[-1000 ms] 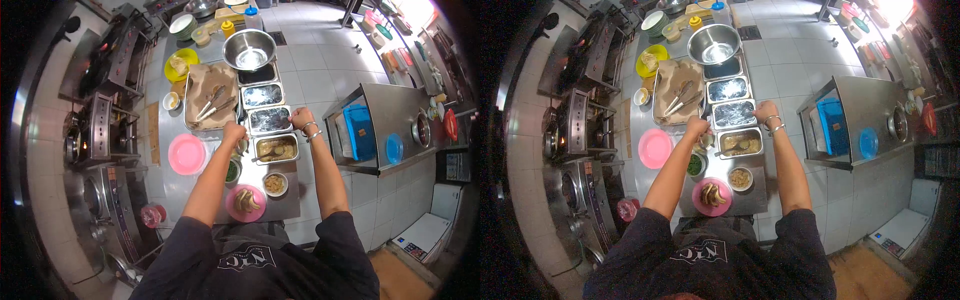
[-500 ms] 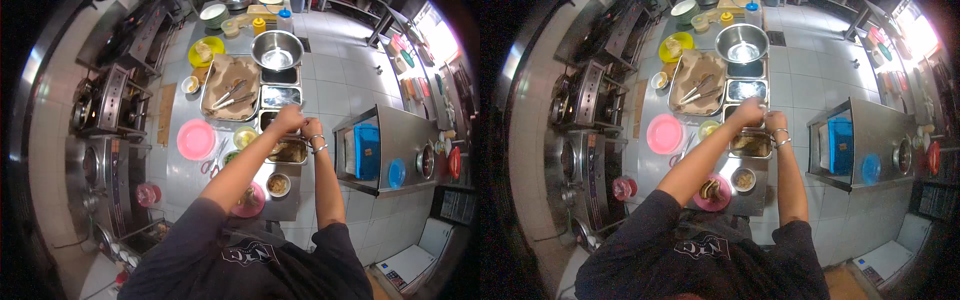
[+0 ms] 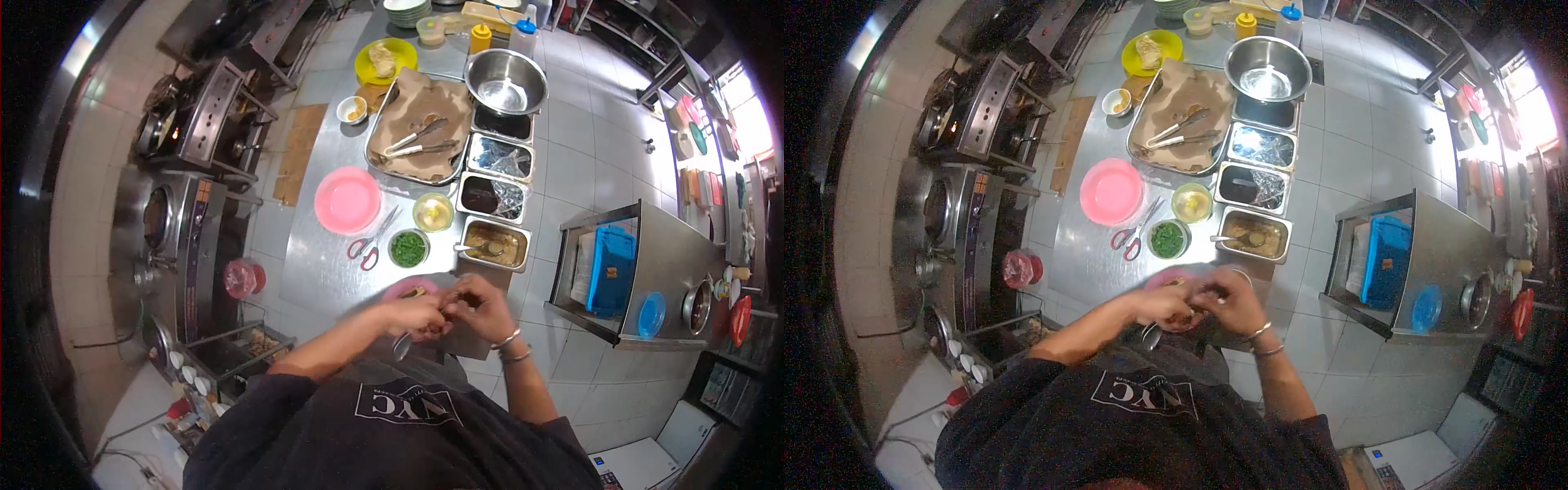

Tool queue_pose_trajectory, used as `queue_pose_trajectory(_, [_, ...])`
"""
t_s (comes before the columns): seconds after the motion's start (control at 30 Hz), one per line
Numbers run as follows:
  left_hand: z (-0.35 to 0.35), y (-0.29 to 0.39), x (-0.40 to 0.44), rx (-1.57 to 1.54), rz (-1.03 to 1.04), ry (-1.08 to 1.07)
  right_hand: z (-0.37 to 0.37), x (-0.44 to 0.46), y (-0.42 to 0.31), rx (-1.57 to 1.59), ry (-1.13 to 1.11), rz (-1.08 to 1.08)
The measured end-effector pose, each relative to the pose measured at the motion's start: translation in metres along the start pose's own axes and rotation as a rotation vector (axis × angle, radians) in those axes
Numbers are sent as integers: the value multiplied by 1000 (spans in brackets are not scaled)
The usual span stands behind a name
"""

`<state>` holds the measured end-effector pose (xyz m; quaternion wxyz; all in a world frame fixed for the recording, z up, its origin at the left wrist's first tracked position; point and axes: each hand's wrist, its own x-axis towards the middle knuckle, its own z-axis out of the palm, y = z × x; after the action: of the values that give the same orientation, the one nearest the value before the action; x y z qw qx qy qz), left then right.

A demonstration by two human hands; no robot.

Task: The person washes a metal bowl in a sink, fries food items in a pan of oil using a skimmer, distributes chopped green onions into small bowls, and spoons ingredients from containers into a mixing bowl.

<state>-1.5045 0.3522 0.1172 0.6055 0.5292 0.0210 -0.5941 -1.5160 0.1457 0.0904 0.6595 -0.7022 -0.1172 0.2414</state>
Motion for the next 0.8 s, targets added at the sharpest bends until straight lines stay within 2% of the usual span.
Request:
queue_pose_trajectory(0.03, [-2,-9,-9,-188,-41,-36,15,0,4,-153,22,1])
queue_pose_trajectory(0.07, [-6,-19,-17,-372,-79,-74,25,1,-1,-157,14,-2])
queue_pose_trajectory(0.1, [-8,-32,-21,-428,114,-121,33,2,-9,-75,30,42])
queue_pose_trajectory(0.13, [-10,-43,-25,-430,127,-116,39,5,-15,5,44,83])
queue_pose_trajectory(0.2, [-4,-55,-40,-422,350,45,52,8,-21,-79,60,90])
queue_pose_trajectory(0.27, [-1,-69,-51,-467,391,54,60,15,-28,0,58,209])
queue_pose_trajectory(0.3, [0,-74,-56,-503,434,57,62,17,-26,-8,46,202])
queue_pose_trajectory(0.37, [-1,-81,-69,-543,399,135,59,22,-18,-148,310,-5])
queue_pose_trajectory(0.4, [0,-87,-76,-591,340,204,50,27,-26,-128,446,-38])
queue_pose_trajectory(0.47, [-10,-105,-80,-629,376,265,16,45,-51,-180,714,-64])
queue_pose_trajectory(0.5, [-16,-110,-82,-684,416,410,-5,54,-60,-257,848,-54])
queue_pose_trajectory(0.57, [-34,-138,-82,-751,451,647,-49,80,-36,-308,1030,-205])
queue_pose_trajectory(0.6, [-41,-151,-85,-751,451,642,-65,89,-31,-363,1082,-185])
queue_pose_trajectory(0.67, [-53,-171,-90,-1042,451,714,-85,110,-23,-421,1127,-176])
queue_pose_trajectory(0.73, [-58,-182,-92,-1033,460,770,-92,129,-10,-627,1136,-189])
queue_pose_trajectory(0.8, [-56,-185,-95,-988,519,834,-92,143,15,-653,1092,-118])
